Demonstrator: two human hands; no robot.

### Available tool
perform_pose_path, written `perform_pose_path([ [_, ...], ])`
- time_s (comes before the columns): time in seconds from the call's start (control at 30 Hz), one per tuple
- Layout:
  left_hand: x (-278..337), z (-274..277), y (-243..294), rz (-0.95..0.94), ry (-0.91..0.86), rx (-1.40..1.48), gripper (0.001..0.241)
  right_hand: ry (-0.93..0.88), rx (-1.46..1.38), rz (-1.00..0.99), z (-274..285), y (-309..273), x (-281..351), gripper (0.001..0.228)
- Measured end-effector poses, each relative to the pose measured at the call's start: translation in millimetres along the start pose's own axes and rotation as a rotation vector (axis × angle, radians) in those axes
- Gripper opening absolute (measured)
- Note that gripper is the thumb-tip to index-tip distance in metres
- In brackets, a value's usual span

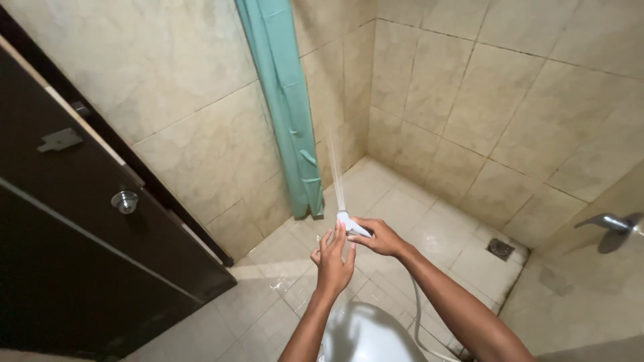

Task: The person uses a handheld bidet sprayer to rinse the toilet bowl and the surrounding tiled floor. They direct the water stream into the toilet and across the floor area near the shower curtain and toilet base.

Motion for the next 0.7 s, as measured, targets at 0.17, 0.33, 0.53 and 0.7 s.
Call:
perform_pose_path([
  [0.17,3,-11,-17,0.048,-0.005,-0.05,0.059,-0.045,-0.141,0.001,-17,32,2,0.053],
  [0.33,8,-22,-30,0.067,-0.04,-0.067,0.062,-0.083,-0.228,-0.07,-31,59,11,0.051],
  [0.53,8,-27,-32,0.105,-0.1,-0.094,0.06,-0.106,-0.238,-0.041,-42,86,14,0.044],
  [0.7,11,-35,-37,0.106,-0.123,-0.085,0.061,-0.14,-0.228,-0.182,-44,95,22,0.04],
])
Point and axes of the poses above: each hand's wrist, its own x-axis away from the middle knuckle, its own z-axis out of the back of the hand, y = z × x, the point moved 7 cm from there along -x, towards the middle knuckle, and after that the axes turned 8 degrees about z, right-handed, at the moved point
